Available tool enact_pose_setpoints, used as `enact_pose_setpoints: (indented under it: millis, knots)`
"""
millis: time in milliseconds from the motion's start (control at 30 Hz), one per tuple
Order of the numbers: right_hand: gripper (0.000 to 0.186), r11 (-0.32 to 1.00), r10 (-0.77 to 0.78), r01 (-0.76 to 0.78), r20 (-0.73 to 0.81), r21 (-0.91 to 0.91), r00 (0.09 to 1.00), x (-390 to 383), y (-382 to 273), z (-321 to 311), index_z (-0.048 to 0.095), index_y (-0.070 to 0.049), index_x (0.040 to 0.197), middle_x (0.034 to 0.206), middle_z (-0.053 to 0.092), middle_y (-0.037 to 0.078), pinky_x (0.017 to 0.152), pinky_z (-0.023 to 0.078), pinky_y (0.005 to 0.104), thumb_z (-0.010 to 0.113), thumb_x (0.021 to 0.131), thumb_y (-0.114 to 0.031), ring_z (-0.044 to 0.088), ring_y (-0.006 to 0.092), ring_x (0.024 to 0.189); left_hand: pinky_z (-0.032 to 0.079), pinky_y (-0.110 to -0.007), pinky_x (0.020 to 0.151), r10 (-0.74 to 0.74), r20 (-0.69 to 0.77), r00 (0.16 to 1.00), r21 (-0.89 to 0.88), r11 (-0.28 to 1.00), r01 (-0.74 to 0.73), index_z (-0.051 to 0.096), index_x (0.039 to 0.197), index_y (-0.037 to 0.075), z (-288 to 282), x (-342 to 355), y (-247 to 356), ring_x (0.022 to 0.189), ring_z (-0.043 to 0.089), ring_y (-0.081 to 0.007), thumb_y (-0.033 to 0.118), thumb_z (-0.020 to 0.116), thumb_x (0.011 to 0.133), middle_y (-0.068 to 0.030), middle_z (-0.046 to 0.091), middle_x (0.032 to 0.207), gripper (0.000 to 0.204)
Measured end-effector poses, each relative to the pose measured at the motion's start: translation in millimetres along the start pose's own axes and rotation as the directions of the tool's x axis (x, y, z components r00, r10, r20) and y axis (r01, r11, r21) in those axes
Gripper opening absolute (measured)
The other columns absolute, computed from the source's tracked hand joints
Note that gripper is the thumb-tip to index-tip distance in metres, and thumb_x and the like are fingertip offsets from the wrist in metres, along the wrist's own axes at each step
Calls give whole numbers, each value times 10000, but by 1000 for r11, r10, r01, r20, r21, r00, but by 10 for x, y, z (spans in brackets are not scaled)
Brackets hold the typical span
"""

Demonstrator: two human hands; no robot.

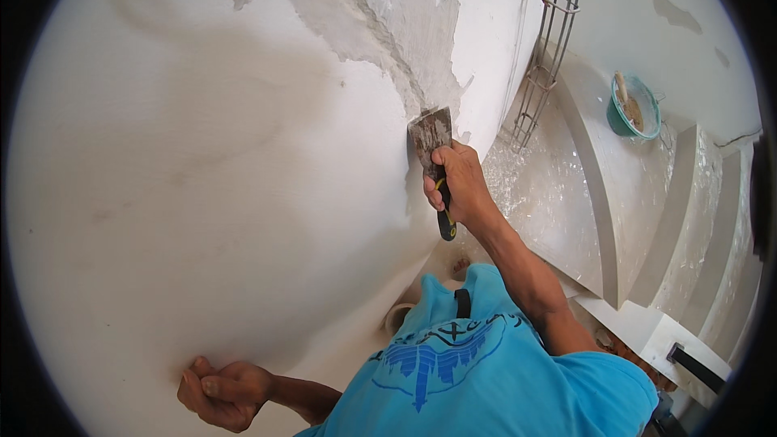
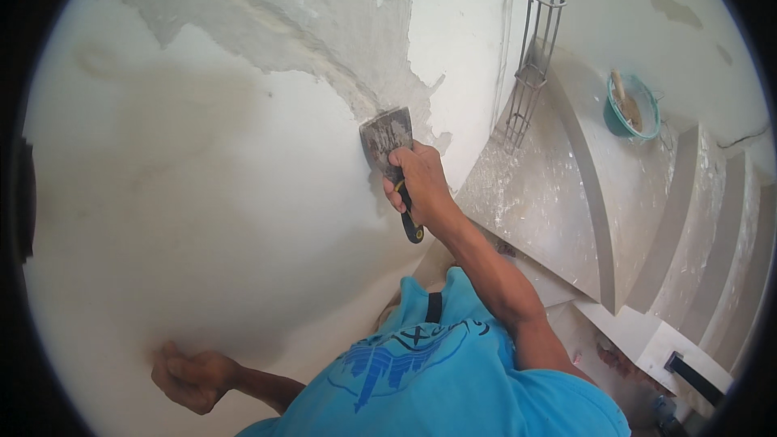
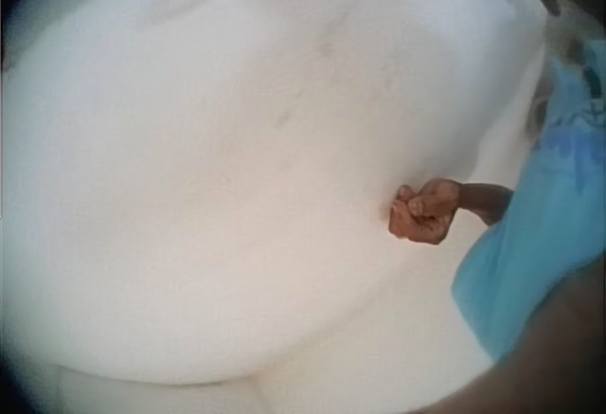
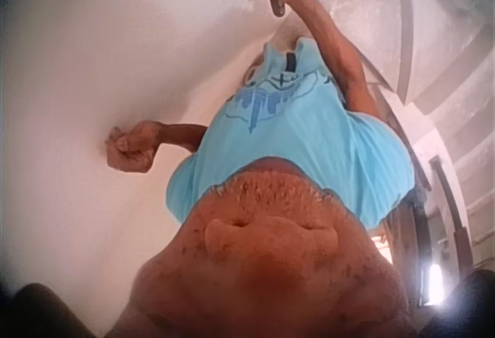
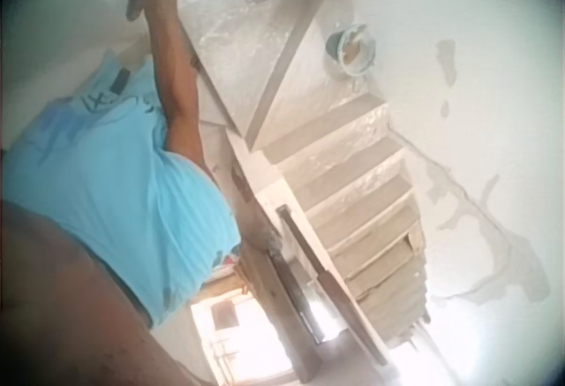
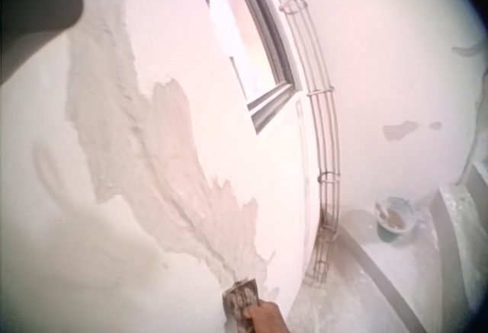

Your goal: The person uses a putty knife to apply and smooth gray filler material into a vertical crack on a white wall next to a staircase.

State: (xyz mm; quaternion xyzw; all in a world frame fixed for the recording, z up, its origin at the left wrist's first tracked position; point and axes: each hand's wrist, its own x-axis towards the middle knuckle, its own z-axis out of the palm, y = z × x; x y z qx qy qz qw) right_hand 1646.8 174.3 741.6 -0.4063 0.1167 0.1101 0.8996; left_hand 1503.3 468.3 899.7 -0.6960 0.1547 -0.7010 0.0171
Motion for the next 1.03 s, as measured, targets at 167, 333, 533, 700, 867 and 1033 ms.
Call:
enact_pose_setpoints:
  millis: [167, 333, 533, 700, 867, 1033]
  knots:
    - [175, 997, -75, 75, 1, 7, 997, 148, -74, 61, 502, 12, 887, 550, 508, 97, 316, 318, 278, 470, 848, -156, 412, 141, 350, 531, -317, 499, 5, 4, 1000, 27, 1000, -5, 637, 915, -156, 50, -18, -8, 582, 600, -259, 36, 568, 912, -198, 612, 731, 203]
    - [196, 999, 37, -36, 21, -20, 999, 89, -8, -35, 491, 8, 845, 568, 508, 89, 355, 332, 275, 493, 835, -188, 427, 129, 383, 544, -323, 507, -19, 4, 1000, 7, 1000, 19, 631, 934, -154, 34, -27, 2, 596, 603, -257, 36, 565, 923, -194, 613, 745, 202]
    - [196, 991, -112, 116, 54, -68, 992, 93, -209, 136, 504, 14, 827, 570, 505, 84, 355, 329, 278, 481, 837, -181, 424, 124, 388, 544, -331, 538, -10, 30, 1000, 45, 999, 9, 626, 942, -149, 21, -49, -32, 592, 594, -256, 45, 568, 928, -182, 609, 754, 203]
    - [193, 996, -56, 56, -1, -74, 998, 113, -113, 9, 492, 4, 809, 570, 505, 78, 352, 327, 268, 482, 837, -187, 429, 122, 387, 532, -320, 534, -18, 42, 999, 14, 1000, 17, 628, 938, -146, 20, -26, -22, 590, 593, -251, 49, 568, 932, -180, 613, 756, 204]
    - [193, 993, -98, 101, 37, -68, 994, 83, -178, 91, 491, 3, 803, 565, 501, 78, 340, 316, 269, 484, 835, -186, 430, 126, 377, 520, -308, 522, -1, 15, 1000, 57, 998, 0, 632, 929, -140, 38, -9, 25, 596, 606, -248, 61, 574, 935, -179, 618, 763, 210]
    - [152, 990, -125, 126, 16, -61, 992, 193, -111, -9, 472, -17, 837, 538, 516, 104, 307, 344, 275, 478, 861, -167, 429, 145, 339, 552, -322, 543, -21, 43, 999, 4, 1000, 21, 638, 931, -131, 8, -19, -14, 608, 623, -259, 101, 617, 927, -194, 645, 805, 234]
